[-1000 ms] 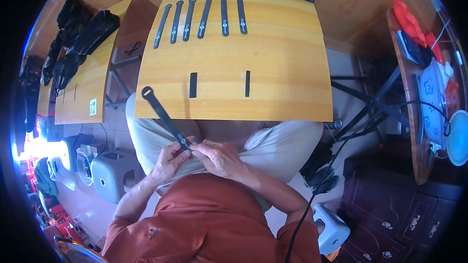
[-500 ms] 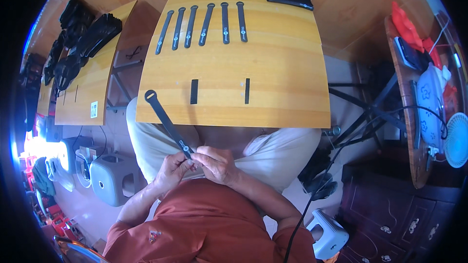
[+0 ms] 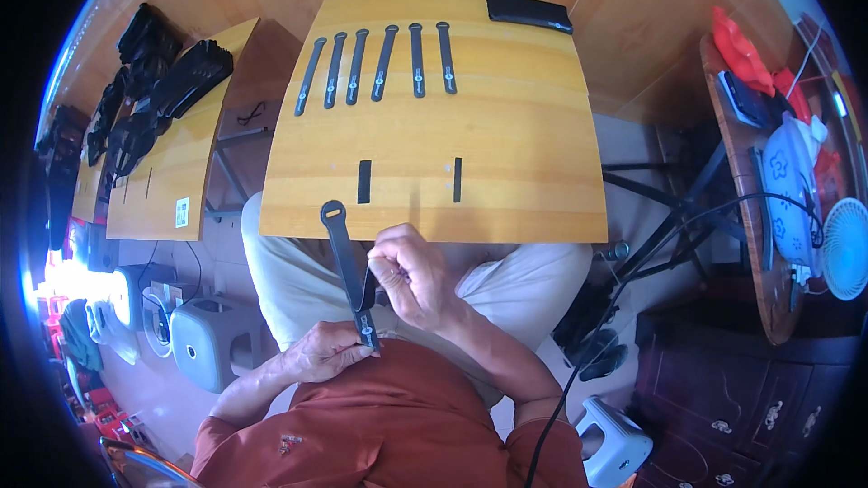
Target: Manually inserting pins and small components into rubber straps at an assembly workstation.
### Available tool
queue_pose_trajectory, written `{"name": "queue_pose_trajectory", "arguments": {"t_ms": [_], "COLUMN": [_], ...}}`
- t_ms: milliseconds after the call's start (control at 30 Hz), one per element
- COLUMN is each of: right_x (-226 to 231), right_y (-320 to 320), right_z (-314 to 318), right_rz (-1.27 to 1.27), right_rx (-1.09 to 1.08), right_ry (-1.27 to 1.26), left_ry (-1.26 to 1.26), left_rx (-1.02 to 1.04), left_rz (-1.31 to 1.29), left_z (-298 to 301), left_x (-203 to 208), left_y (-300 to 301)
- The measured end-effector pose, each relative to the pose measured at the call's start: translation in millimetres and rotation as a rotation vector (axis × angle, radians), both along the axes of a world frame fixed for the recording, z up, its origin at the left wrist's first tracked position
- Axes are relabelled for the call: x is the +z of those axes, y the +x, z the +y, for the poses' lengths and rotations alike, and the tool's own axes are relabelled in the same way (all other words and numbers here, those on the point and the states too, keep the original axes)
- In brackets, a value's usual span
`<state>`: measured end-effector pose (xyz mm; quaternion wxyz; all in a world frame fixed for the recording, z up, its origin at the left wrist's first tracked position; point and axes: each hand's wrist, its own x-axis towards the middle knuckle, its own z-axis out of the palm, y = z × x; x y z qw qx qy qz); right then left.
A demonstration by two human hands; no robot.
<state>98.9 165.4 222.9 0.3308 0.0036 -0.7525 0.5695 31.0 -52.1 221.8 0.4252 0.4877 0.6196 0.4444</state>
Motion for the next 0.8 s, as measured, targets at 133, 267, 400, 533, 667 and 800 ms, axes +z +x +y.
{"name": "queue_pose_trajectory", "arguments": {"t_ms": [133,267,400,533,667,800], "right_x": [3.6,-3.4,-0.7,3.1,-0.9,52.2], "right_y": [4.2,8.6,7.1,6.2,-5.3,-44.4], "right_z": [-12.1,-27.8,-41.2,-35.7,-0.9,117.6], "right_rz": [0.010,-0.013,0.060,0.063,0.066,0.124], "right_rx": [0.193,0.339,0.312,0.238,-0.156,-0.500], "right_ry": [-0.098,-0.043,0.064,0.079,-0.190,-0.356], "left_ry": [-0.166,-0.030,0.098,0.008,-0.029,-0.078], "left_rx": [0.101,0.346,0.369,0.395,0.312,0.268], "left_rz": [-0.166,-0.542,-0.516,-0.626,-0.525,-0.598], "left_z": [-2.5,-2.5,-3.3,-4.1,1.2,3.6], "left_x": [0.7,-6.8,-14.4,-15.0,5.1,4.1], "left_y": [-1.1,0.1,-3.2,4.3,11.5,3.1]}}
